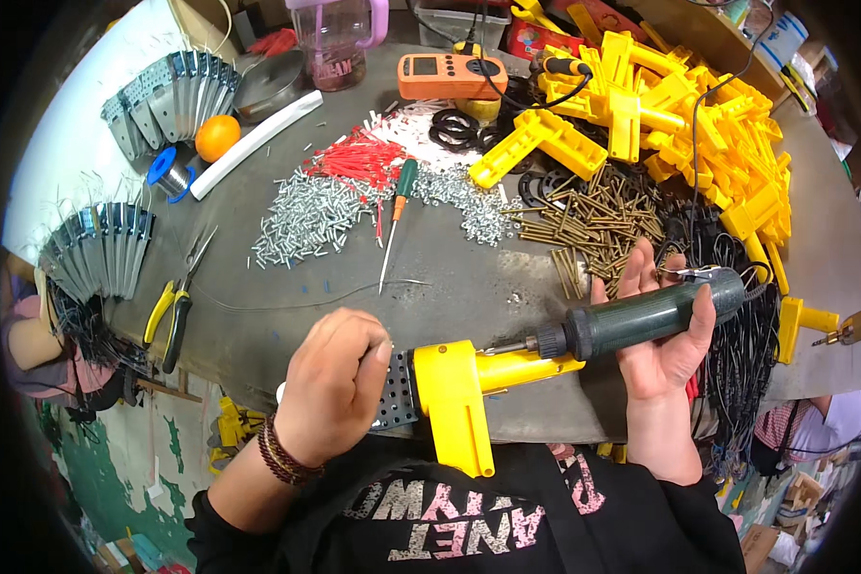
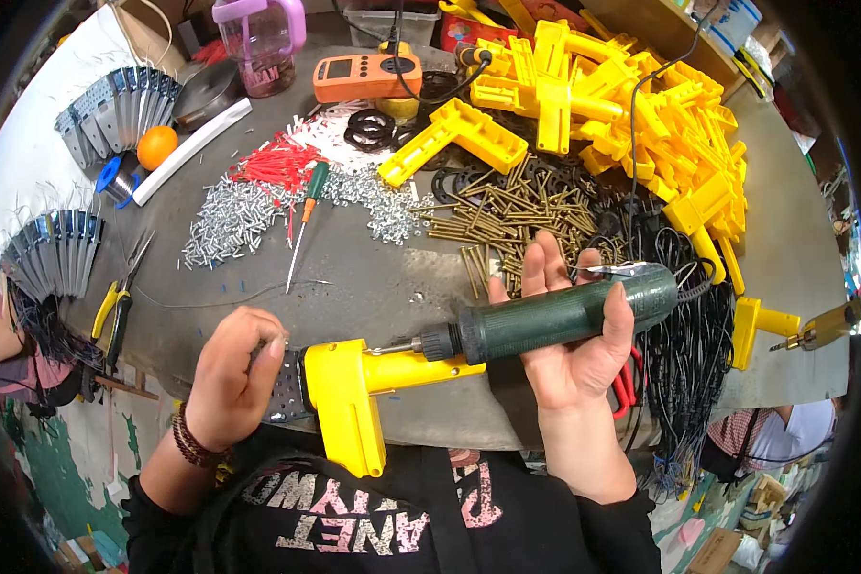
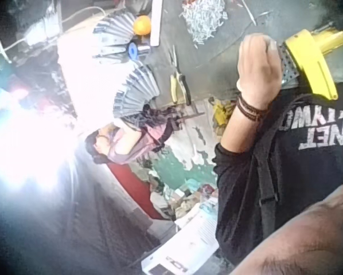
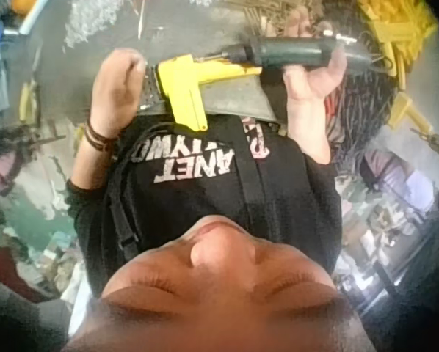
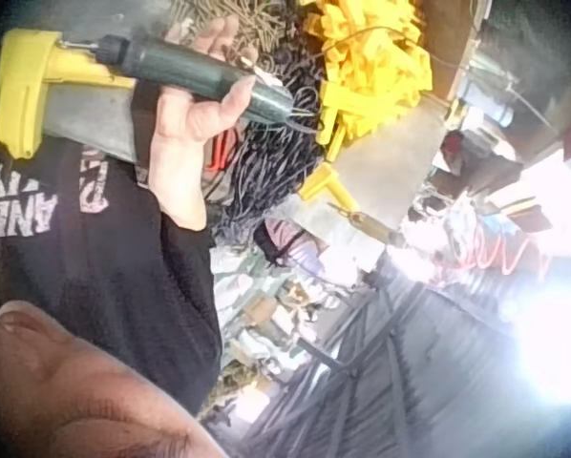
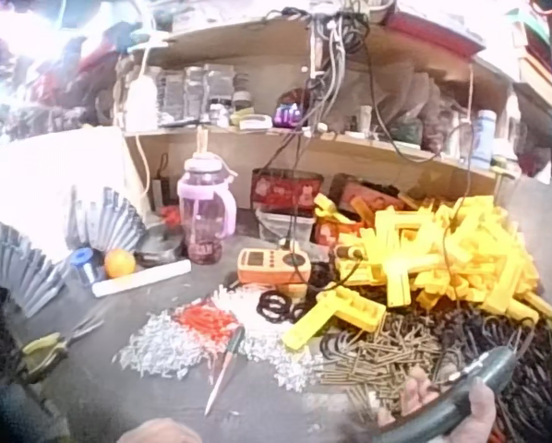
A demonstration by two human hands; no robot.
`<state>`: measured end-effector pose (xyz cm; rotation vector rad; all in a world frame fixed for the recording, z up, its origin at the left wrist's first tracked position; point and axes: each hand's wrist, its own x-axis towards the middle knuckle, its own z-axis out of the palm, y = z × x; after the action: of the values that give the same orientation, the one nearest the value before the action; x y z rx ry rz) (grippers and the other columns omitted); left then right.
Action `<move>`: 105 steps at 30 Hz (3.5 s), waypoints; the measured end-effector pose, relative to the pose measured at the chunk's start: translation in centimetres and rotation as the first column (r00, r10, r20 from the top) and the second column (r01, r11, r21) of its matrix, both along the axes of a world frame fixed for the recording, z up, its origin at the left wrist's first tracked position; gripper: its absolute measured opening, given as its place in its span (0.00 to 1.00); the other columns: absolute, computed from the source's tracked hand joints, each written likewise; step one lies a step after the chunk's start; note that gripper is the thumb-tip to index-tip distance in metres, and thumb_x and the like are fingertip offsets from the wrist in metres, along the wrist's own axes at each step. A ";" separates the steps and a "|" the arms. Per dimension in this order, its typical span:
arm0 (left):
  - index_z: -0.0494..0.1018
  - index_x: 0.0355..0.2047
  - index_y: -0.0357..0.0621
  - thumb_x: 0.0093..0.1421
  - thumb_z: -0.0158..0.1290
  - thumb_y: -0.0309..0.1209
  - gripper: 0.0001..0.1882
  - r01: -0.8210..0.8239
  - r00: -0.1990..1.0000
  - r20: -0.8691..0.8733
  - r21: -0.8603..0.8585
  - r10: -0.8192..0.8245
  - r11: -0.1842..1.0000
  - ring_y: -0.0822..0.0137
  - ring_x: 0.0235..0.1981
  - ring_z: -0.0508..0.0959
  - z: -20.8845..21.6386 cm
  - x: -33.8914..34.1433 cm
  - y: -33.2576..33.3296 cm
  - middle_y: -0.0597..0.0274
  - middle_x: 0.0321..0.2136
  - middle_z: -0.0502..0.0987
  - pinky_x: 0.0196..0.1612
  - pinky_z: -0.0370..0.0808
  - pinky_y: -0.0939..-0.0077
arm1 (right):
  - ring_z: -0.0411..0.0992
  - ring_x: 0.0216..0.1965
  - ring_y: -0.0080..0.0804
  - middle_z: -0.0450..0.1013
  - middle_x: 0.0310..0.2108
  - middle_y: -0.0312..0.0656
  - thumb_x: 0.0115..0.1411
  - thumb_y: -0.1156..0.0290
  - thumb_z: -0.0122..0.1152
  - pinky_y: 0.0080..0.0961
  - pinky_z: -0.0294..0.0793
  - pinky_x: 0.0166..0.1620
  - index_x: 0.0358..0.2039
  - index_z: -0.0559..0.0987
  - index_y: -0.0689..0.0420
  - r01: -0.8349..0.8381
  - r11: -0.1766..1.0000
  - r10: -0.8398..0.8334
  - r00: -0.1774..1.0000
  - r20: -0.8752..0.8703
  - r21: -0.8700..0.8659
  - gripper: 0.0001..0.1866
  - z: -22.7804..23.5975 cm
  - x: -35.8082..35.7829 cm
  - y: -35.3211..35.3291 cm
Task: Assembling a yellow plastic electronic housing by soldering wires and securing components with screws.
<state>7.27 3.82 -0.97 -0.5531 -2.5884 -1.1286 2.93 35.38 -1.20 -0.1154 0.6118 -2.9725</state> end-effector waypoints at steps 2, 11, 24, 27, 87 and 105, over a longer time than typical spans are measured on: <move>0.69 0.31 0.37 0.55 0.52 0.17 0.05 -0.008 1.000 0.003 0.037 0.008 0.999 0.51 0.32 0.74 -0.6 0.4 0.0 0.52 0.30 0.74 0.37 0.71 0.64 | 0.65 0.61 0.40 0.64 0.59 0.47 0.57 0.58 0.65 0.63 0.48 0.65 0.48 0.74 0.47 -0.015 1.000 0.016 1.000 -0.011 0.011 0.20 -0.3 -0.1 0.1; 0.69 0.31 0.37 0.55 0.52 0.18 0.04 -0.052 0.999 -0.008 0.095 0.053 0.994 0.51 0.30 0.74 -1.2 0.3 0.2 0.53 0.28 0.74 0.35 0.71 0.66 | 0.66 0.60 0.37 0.66 0.57 0.44 0.56 0.57 0.66 0.62 0.50 0.65 0.47 0.74 0.46 0.032 0.999 -0.032 0.999 -0.011 0.021 0.20 -0.5 0.3 0.1; 0.71 0.40 0.35 0.58 0.53 0.20 0.09 -0.221 0.961 0.207 0.187 0.182 0.957 0.70 0.31 0.75 -1.9 0.3 -0.1 0.57 0.33 0.76 0.36 0.72 0.80 | 0.69 0.54 0.32 0.70 0.54 0.41 0.56 0.56 0.65 0.60 0.51 0.64 0.46 0.76 0.45 0.008 1.000 -0.009 1.000 0.021 0.017 0.18 -0.2 0.1 -0.6; 0.69 0.49 0.34 0.56 0.56 0.23 0.19 -0.060 0.976 0.215 0.310 -0.008 0.949 0.65 0.40 0.77 -1.3 0.0 -0.9 0.53 0.40 0.76 0.44 0.73 0.76 | 0.70 0.52 0.32 0.71 0.52 0.40 0.56 0.55 0.65 0.60 0.52 0.64 0.46 0.76 0.45 0.030 0.999 -0.032 0.998 0.056 0.037 0.18 -0.1 0.2 -0.5; 0.72 0.29 0.41 0.51 0.58 0.22 0.06 -0.020 0.994 0.113 0.144 0.004 0.989 0.53 0.38 0.75 -1.0 1.2 -0.8 0.56 0.35 0.77 0.43 0.71 0.65 | 0.68 0.45 0.28 0.68 0.43 0.34 0.55 0.53 0.68 0.45 0.56 0.62 0.47 0.73 0.49 -0.039 0.999 0.036 0.996 -0.085 -0.035 0.23 -0.4 1.1 -1.6; 0.71 0.32 0.39 0.49 0.57 0.18 0.10 0.015 0.992 0.120 0.136 -0.032 0.991 0.53 0.37 0.78 -1.0 1.0 -0.4 0.53 0.36 0.77 0.41 0.74 0.67 | 0.68 0.45 0.27 0.68 0.43 0.33 0.54 0.57 0.70 0.43 0.57 0.62 0.46 0.74 0.49 -0.065 0.998 0.062 0.991 -0.117 -0.026 0.22 -0.8 0.6 -1.7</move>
<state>8.29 3.43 -1.96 -0.5003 -2.5872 -1.3729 3.56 33.70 -2.03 -0.3060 0.5657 -2.9298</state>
